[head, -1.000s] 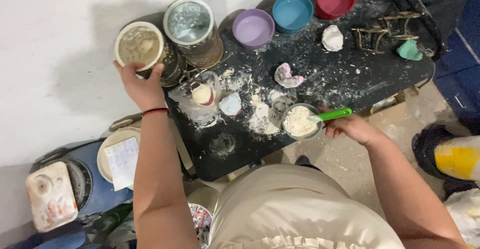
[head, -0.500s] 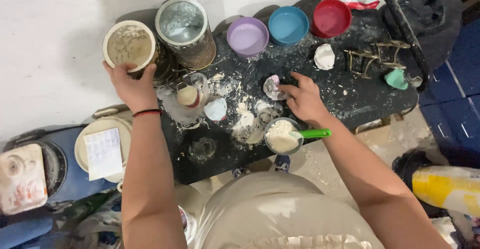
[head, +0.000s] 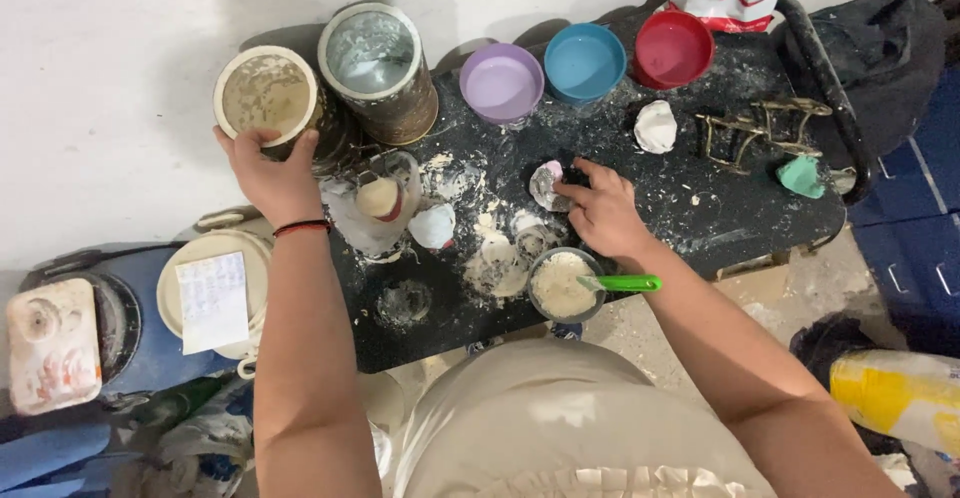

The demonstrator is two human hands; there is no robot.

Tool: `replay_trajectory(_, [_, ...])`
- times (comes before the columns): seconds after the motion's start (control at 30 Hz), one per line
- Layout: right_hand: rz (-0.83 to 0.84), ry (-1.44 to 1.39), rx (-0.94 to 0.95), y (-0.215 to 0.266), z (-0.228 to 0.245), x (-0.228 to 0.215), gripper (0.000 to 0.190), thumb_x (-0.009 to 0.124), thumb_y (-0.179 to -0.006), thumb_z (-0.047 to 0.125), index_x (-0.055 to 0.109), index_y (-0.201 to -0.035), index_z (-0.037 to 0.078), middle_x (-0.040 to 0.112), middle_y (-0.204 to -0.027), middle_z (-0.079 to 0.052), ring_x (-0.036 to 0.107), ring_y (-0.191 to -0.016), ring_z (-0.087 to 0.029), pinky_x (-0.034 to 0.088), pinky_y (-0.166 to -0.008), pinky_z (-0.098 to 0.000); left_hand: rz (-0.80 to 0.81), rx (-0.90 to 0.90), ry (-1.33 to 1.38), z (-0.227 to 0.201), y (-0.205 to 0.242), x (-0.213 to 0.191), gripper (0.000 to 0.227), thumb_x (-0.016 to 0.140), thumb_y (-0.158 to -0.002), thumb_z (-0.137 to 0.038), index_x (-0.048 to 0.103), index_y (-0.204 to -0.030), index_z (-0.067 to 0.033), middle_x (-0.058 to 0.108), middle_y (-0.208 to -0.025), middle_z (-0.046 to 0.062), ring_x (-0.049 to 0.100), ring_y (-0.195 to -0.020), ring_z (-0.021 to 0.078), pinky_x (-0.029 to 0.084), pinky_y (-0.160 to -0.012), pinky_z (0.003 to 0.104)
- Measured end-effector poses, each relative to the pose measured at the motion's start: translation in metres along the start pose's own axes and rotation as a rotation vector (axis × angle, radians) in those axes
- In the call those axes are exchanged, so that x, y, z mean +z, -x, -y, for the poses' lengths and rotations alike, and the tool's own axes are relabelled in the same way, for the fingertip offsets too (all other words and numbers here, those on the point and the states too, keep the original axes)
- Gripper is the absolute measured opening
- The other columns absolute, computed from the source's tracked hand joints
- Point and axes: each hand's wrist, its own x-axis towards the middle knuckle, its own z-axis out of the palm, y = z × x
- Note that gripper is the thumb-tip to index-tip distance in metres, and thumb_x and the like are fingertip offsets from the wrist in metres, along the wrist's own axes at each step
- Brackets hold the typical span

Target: The person scoops a white powder from a container into a small bowl using a green spatula. They then pour water from a blue bowl into the mixture and stir it with the spatula to form a paste. Finally, the person applies the paste onto a small object on the table.

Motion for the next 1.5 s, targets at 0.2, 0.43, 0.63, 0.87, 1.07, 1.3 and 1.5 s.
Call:
replay_trajectory(0.2, [-0.016,-0.204,0.038,-0.002,0.002,-0.019,0.043,0.048,-0.103,0.029,0.066,-0.142,0.034,0.046,-0.155,-0.012,0.047,-0.141,-0.041,0.035,-0.111,-0.06,0.038,0.055,0.017,0.022,-0.023,0.001,0.038,0.095,-0.091,-0.015,0.062,-0.11,-0.0114,0.021,-0.168,0.026,0.018,-0.158,0.0376,0.024,-0.132,0.045])
replay_trajectory(0.43, [-0.017,-0.052,-0.02,-0.001,0.005,-0.013,0.048,0.054,-0.091,0.026,0.069,-0.136,0.029,0.048,-0.157,-0.015,0.05,-0.14,-0.044,0.038,-0.11,-0.0596,0.038,0.096,-0.082,0.024,-0.025,0.0,0.043,0.098,-0.088,-0.022,0.061,-0.109,-0.0144,0.024,-0.167,0.026,0.03,-0.156,0.0392,0.03,-0.13,0.045])
replay_trajectory(0.63, [-0.23,-0.276,-0.024,-0.036,-0.026,-0.031,0.047,0.065,-0.09,0.013,0.068,-0.137,0.015,0.059,-0.138,-0.02,0.058,-0.131,-0.045,0.042,-0.111,-0.0541,0.004,0.032,-0.106,0.005,0.0,-0.001,0.04,0.096,-0.087,-0.022,0.061,-0.105,-0.014,0.022,-0.169,0.021,0.037,-0.154,0.0405,0.035,-0.128,0.051])
replay_trajectory(0.87, [-0.242,-0.733,0.242,-0.095,-0.03,-0.051,0.068,0.078,-0.099,0.011,0.044,-0.158,0.008,0.014,-0.164,-0.038,0.05,-0.136,-0.054,0.048,-0.112,-0.0574,-0.005,0.049,-0.128,0.015,-0.011,0.0,0.045,0.1,-0.081,-0.026,0.062,-0.103,-0.0143,0.031,-0.165,0.022,0.042,-0.15,0.0389,0.036,-0.126,0.045])
replay_trajectory(1.07, [-0.299,-0.45,0.363,-0.127,-0.067,-0.026,0.042,0.09,-0.092,0.038,0.071,-0.126,0.025,0.055,-0.138,-0.011,0.062,-0.117,-0.028,0.052,-0.096,-0.0393,0.064,0.091,-0.144,0.013,-0.017,-0.002,0.045,0.098,-0.079,-0.024,0.061,-0.101,-0.0122,0.026,-0.168,0.019,0.044,-0.149,0.0428,0.037,-0.126,0.049])
replay_trajectory(1.3, [-0.354,-0.482,0.314,-0.126,-0.069,-0.028,0.026,0.089,-0.094,0.027,0.072,-0.11,0.016,0.069,-0.103,-0.004,0.058,-0.071,-0.012,0.047,-0.058,-0.0251,0.13,0.129,-0.081,0.024,-0.028,-0.004,0.044,0.097,-0.081,-0.023,0.06,-0.1,-0.0109,0.022,-0.17,0.021,0.044,-0.149,0.0472,0.039,-0.125,0.049])
replay_trajectory(1.5, [-0.32,-0.516,0.299,-0.097,-0.039,-0.056,0.024,0.087,-0.094,0.02,0.069,-0.108,0.012,0.069,-0.109,-0.01,0.063,-0.078,-0.014,0.053,-0.065,-0.0255,0.093,0.073,-0.128,0.021,-0.017,0.0,0.042,0.097,-0.084,-0.027,0.061,-0.103,-0.0167,0.02,-0.172,0.012,0.046,-0.149,0.0412,0.045,-0.121,0.049])
